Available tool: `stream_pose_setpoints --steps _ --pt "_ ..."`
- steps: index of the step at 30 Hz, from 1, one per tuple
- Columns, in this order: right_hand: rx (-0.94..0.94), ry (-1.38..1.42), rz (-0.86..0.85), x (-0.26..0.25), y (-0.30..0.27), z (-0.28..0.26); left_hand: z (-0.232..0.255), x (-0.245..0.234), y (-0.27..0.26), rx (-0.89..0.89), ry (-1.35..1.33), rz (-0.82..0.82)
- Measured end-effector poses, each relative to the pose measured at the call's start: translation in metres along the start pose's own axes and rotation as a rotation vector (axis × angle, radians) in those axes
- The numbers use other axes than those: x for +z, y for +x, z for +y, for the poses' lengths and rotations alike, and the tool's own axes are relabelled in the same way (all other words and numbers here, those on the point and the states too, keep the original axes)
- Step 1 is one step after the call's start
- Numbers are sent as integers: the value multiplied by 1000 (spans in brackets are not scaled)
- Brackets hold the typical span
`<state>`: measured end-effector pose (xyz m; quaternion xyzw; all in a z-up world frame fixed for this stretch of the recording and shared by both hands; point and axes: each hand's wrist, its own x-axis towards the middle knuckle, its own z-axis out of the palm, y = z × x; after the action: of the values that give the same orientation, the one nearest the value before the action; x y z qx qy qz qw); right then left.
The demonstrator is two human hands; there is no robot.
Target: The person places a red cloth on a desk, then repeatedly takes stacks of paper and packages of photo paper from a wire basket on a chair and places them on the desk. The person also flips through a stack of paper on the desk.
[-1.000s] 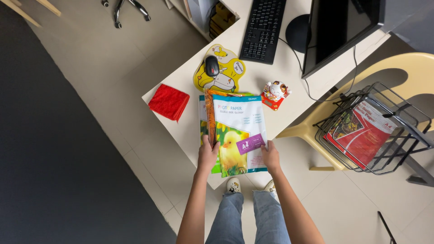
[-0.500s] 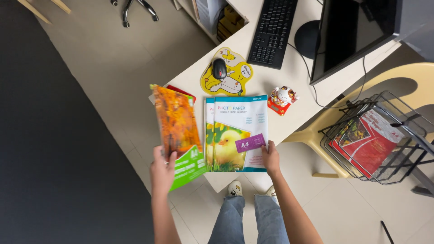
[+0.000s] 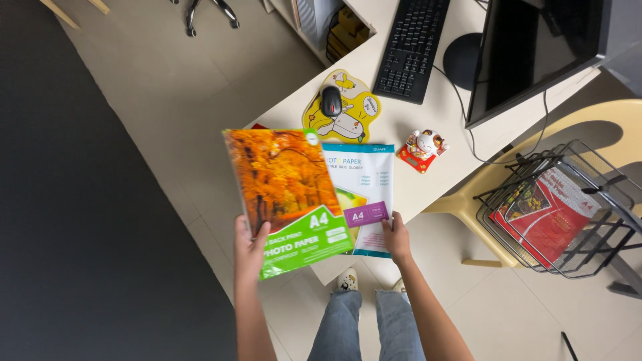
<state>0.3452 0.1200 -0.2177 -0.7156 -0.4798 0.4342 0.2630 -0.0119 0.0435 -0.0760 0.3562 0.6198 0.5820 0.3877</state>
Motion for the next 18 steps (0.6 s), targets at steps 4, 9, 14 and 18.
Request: stream_pose_setpoints --steps 4,9,14,18 --pt "34 49 -33 -3 0 -2 -32 30 11 -57 -93 -76" --pt "4 146 -86 -4 5 11 -57 65 17 -192 -221 -220" --pt "-154 289 -237 -11 21 53 -98 90 27 -243 -177 -314" --pt "256 705 -343 -40 9 23 -169 93 39 -205 18 -392"
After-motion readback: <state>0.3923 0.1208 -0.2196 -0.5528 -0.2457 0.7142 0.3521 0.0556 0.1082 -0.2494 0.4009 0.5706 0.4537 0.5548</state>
